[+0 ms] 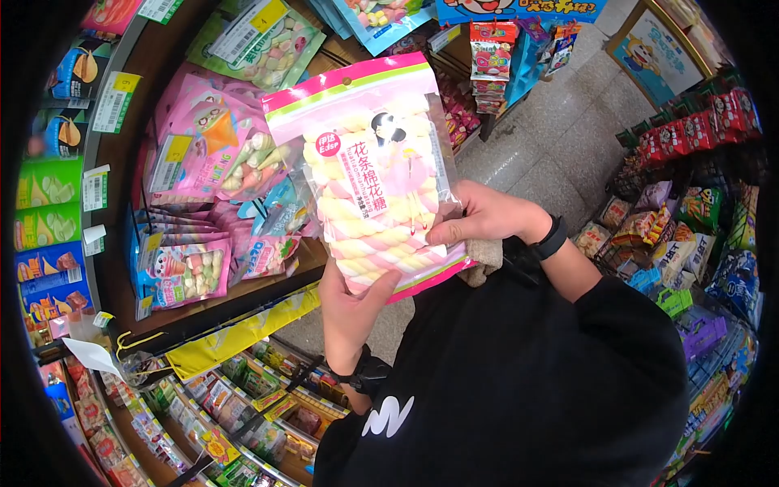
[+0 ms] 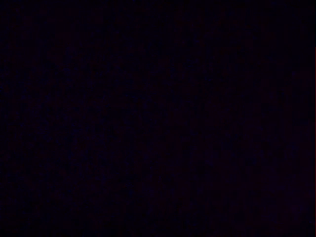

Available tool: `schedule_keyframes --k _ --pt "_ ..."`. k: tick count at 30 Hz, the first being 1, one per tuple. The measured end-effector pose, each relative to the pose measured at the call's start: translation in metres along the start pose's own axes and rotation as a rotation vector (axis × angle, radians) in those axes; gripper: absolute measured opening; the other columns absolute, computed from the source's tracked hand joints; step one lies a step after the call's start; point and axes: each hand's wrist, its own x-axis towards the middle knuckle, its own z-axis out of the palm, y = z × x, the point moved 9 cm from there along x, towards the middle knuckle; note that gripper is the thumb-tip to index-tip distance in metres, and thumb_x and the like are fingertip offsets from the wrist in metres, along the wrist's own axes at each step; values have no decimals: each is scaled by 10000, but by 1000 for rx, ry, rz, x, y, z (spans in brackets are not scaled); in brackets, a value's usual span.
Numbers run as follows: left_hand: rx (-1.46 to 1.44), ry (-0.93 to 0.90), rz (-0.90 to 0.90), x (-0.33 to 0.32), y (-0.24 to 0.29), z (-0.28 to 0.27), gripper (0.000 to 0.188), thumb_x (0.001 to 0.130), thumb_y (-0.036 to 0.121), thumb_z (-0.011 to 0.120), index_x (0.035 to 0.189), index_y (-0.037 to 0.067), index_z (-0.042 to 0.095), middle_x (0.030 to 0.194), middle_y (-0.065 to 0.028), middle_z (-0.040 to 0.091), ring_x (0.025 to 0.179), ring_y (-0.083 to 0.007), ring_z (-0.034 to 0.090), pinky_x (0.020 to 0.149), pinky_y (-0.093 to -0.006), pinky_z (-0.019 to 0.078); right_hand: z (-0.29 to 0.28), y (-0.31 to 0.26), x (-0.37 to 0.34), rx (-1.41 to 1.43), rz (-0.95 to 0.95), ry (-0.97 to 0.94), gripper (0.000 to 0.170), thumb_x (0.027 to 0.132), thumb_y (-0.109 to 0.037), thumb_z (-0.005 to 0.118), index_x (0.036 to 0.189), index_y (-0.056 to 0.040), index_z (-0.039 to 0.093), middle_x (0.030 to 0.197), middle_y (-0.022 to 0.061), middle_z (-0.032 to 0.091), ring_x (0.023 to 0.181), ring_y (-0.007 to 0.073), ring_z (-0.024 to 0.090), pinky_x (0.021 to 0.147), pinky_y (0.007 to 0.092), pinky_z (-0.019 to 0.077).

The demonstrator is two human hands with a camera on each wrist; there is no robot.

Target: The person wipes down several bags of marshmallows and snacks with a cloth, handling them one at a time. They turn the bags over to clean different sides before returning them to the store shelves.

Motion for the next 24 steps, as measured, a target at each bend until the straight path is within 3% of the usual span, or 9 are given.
schedule_keyframes --k 2,4,5,9,11,14,17,19,24 --pt "34 2 20 -2 -1 -2 422 856 79 679 1211 -58 498 1137 -116 626 1003 -138 594 876 -287 471 0 -2 -1 -23 -25 -7 243 888 -230 682 881 12 664 729 -23 604 701 43 494 628 251 425" --pt "-165 60 -20 -3 -7 -9 420 913 197 632 1242 -39 522 1179 -94 610 1041 -146 566 935 -293 420 9 -3 -4 -16 11 -106 251 895 -240 673 876 10 656 714 -19 591 685 48 480 617 251 414" --pt "-56 46 -1 -1 -2 -8 397 947 247 590 1219 -39 547 1176 -89 613 1038 -140 560 936 -289 409 10 -6 -4 -15 9 -106 251 895 -240 673 876 10 656 714 -19 591 685 48 480 617 251 414" --pt "-41 64 8 1 -1 -7 393 944 248 599 1208 -40 555 1172 -94 615 1031 -138 562 925 -289 416 10 -6 -3 -33 40 -130 273 906 -259 657 864 10 647 695 -18 574 680 48 473 603 254 400" --pt "-54 127 41 1 1 -10 376 938 244 618 1171 -46 562 1065 -82 650 923 -101 577 820 -253 459 9 -6 -3 -22 44 -124 280 910 -262 652 858 13 645 691 -18 571 681 47 472 600 256 397" --pt "-59 154 29 2 1 -12 388 934 250 625 1168 -53 559 1065 -81 651 922 -98 576 814 -248 455 10 -8 -4 -53 40 -129 294 901 -277 663 889 15 634 716 -29 571 686 50 473 604 253 397" --pt "-69 143 52 2 4 -9 393 926 254 640 1152 -59 566 1063 -84 650 913 -97 575 806 -244 453 8 -1 -6 -18 90 -60 333 889 -301 675 980 16 629 825 -23 610 745 48 502 654 240 426" --pt "-72 119 43 0 4 -9 398 929 245 633 1184 -51 558 1112 -90 634 959 -113 572 854 -263 440 10 -13 -7 85 76 -71 405 877 -321 687 1092 14 612 952 -9 632 836 54 527 725 237 455" --pt "-44 74 -17 -3 -5 -11 399 924 230 637 1208 -39 558 1150 -85 626 998 -127 570 899 -277 425 6 -9 -5 44 18 -55 390 921 -293 629 1092 57 606 953 22 652 850 69 544 730 249 461"
